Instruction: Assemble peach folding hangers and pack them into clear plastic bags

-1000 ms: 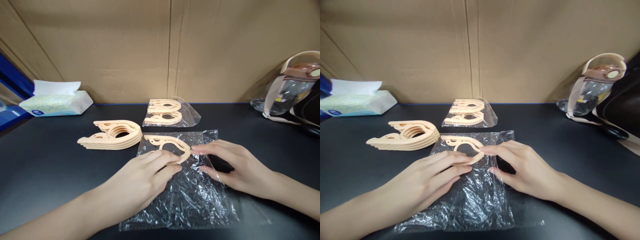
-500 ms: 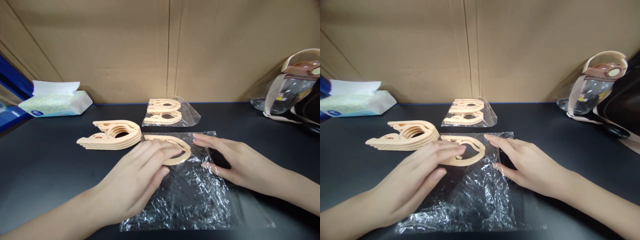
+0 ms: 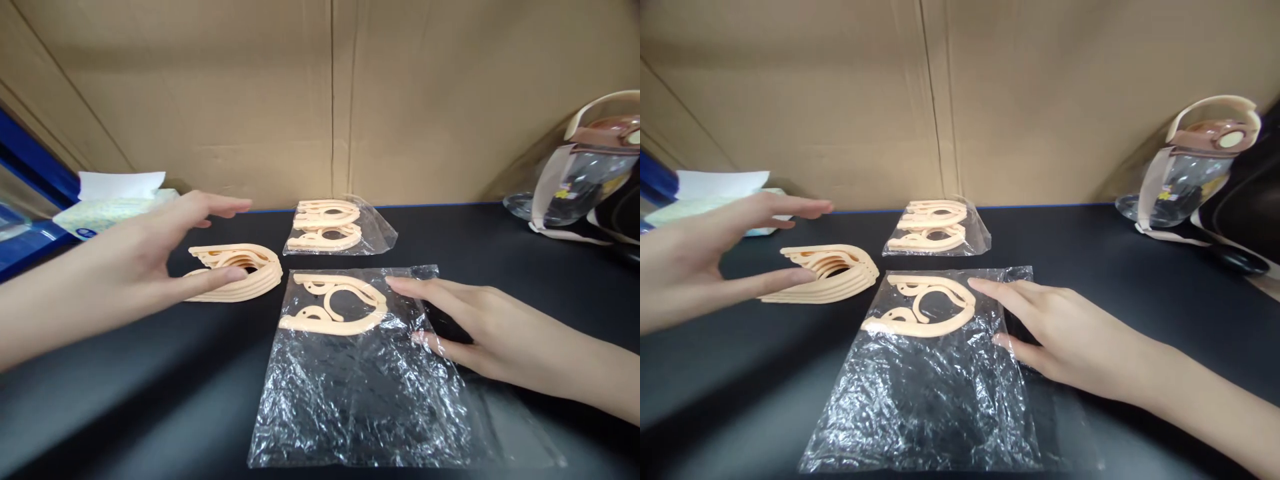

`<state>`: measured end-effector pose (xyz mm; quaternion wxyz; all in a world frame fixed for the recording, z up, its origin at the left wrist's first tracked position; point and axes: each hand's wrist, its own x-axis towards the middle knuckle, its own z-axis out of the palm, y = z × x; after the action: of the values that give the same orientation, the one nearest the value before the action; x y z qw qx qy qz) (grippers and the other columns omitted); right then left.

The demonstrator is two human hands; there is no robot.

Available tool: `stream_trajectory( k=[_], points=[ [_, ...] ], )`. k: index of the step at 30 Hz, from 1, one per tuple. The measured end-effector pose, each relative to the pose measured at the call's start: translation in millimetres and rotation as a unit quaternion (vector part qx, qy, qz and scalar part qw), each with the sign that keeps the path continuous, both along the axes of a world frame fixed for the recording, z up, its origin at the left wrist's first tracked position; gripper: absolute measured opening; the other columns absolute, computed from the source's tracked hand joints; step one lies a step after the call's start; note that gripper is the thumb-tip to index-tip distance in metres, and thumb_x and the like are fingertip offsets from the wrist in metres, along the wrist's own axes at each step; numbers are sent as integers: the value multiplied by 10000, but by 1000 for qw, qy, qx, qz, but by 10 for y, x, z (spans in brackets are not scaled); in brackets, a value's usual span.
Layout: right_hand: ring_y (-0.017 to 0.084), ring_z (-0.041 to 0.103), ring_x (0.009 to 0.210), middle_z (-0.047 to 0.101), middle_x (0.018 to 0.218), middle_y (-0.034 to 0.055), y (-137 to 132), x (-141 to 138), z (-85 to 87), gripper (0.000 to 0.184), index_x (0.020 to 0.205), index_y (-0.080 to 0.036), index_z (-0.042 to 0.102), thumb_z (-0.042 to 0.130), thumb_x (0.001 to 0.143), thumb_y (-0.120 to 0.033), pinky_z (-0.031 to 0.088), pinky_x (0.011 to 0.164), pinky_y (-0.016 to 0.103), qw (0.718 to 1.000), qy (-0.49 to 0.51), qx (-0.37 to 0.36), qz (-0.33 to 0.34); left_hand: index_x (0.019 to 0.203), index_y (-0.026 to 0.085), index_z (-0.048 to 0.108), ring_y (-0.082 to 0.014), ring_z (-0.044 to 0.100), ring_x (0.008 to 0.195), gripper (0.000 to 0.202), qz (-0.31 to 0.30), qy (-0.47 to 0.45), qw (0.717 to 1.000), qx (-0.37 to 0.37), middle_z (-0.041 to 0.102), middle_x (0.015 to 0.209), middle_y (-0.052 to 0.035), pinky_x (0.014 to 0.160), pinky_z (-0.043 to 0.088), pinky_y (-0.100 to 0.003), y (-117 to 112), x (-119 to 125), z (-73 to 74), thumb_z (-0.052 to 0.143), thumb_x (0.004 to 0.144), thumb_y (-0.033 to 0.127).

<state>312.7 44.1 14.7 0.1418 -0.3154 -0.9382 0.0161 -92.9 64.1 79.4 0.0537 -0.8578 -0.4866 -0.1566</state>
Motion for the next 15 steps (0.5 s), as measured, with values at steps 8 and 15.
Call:
stream_trajectory(
  k=[8, 15],
  points=[
    [219, 669, 1308, 625, 1520, 66, 49, 36, -44, 544, 1567, -252, 382, 538, 1046, -279, 594, 1068, 429, 998, 34, -47, -9, 1097, 213, 676, -238, 611, 1184, 175, -113, 45, 992, 19, 625, 1348, -34, 989, 516, -358, -143, 240, -121, 581, 1053, 353],
    [223, 564, 1425, 535, 1604, 77, 50, -22, -20, 612, 1602, -257, 331, 562, 1048, -372, 521, 1149, 463, 993, 31, -114, -12, 976, 260, 699, -193, 648, 775, 333, -209, 91, 974, -15, 678, 883, -1, 725, 509, -311, -428, 582, -316, 399, 1115, 305]
  ],
)
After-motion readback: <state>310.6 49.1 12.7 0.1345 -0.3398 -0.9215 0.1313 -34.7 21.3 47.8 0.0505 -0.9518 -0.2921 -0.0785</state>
